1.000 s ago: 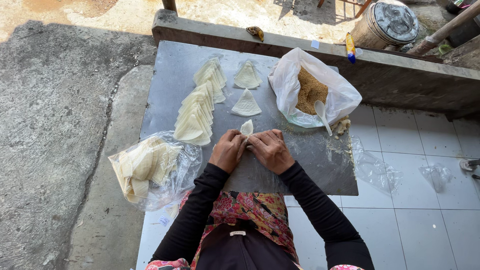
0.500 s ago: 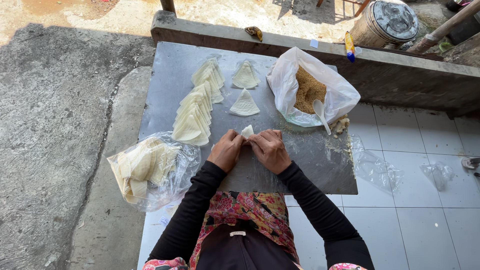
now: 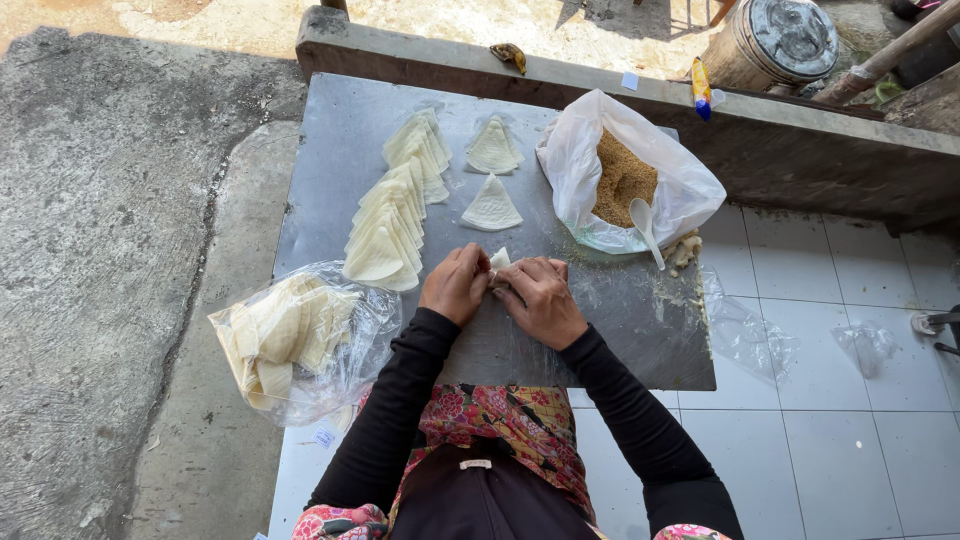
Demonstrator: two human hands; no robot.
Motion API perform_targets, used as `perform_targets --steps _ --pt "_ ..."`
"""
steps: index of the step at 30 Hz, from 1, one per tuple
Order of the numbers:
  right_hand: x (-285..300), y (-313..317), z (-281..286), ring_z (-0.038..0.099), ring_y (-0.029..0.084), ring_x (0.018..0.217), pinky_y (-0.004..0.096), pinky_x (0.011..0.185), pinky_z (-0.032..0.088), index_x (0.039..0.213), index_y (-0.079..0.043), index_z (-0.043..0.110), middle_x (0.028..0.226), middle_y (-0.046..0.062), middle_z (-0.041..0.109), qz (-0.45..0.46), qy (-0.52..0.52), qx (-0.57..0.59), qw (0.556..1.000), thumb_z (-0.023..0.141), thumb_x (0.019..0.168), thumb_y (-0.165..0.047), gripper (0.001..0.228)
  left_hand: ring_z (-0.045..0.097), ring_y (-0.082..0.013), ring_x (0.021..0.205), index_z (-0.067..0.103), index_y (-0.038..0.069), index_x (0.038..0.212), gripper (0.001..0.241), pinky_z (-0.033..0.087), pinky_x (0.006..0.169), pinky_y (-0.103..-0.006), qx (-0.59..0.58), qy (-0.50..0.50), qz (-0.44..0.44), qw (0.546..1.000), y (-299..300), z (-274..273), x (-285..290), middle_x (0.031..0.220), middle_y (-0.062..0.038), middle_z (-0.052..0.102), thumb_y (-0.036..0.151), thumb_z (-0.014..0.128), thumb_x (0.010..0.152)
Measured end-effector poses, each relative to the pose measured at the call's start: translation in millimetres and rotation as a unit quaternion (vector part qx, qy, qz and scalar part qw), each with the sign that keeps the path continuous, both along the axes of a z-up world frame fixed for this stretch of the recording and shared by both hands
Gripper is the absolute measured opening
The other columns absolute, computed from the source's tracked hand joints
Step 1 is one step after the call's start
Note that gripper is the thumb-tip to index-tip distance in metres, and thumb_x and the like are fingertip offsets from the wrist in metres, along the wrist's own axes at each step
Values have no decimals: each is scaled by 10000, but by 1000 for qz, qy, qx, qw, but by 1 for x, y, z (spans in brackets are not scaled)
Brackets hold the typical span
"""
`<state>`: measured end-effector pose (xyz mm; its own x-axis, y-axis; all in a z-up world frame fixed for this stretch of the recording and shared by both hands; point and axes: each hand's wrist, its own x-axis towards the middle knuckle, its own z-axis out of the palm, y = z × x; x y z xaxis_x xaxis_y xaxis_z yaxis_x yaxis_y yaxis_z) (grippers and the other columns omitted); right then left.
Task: The person prepares small pastries by taking a triangular dough sheet, adding a spoonful of filling from a plastic bag, and rolling it into a cylindrical shape.
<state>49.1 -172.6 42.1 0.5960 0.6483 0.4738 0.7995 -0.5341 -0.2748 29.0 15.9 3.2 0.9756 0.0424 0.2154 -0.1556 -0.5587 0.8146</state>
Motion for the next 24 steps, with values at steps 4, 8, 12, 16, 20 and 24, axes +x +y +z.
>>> perform_targets --steps 4,8,12,16,20,24 --pt "1 4 3 628 204 1014 386 903 355 1059 -124 718 991 19 678 -14 24 -12 1000 738 918 -166 149 697 -321 914 613 61 1055 169 553 775 -419 -13 -45 -49 998 9 -7 -5 993 -116 676 148 692 933" --pt "5 2 -2 595 234 1037 374 910 353 1079 -115 722 1020 46 656 -23 39 -11 999 719 926 -147 156 683 -340 878 664 55 1009 199 555 771 -424 34 -21 -60 997 9 -10 -4 975 -151 657 198 734 889" --pt "7 4 -5 617 205 1068 370 947 351 1095 -121 706 1018 13 654 -18 33 -2 999 700 961 -146 136 671 -357 904 691 58 982 183 544 793 -439 83 10 -22 996 1 -15 2 973 -160 659 213 748 900" --pt "6 3 6 613 192 989 396 926 330 1153 -82 673 964 9 648 -11 63 -23 998 734 921 -191 263 681 -334 928 731 96 918 147 542 820 -432 60 72 -29 995 5 -17 17 963 -129 680 219 774 849" --pt "8 7 7 608 193 1008 382 914 330 1073 -127 702 989 13 649 -22 40 -53 998 748 914 -191 177 694 -298 914 707 86 946 185 551 803 -407 21 59 -38 997 10 -15 18 946 -105 682 198 777 816" --pt "6 7 -3 582 209 972 375 890 333 1002 -142 729 941 16 636 -56 48 -37 997 784 891 -218 146 695 -273 877 708 84 963 188 557 780 -386 -1 45 -47 998 13 -10 12 965 -94 655 208 773 838"
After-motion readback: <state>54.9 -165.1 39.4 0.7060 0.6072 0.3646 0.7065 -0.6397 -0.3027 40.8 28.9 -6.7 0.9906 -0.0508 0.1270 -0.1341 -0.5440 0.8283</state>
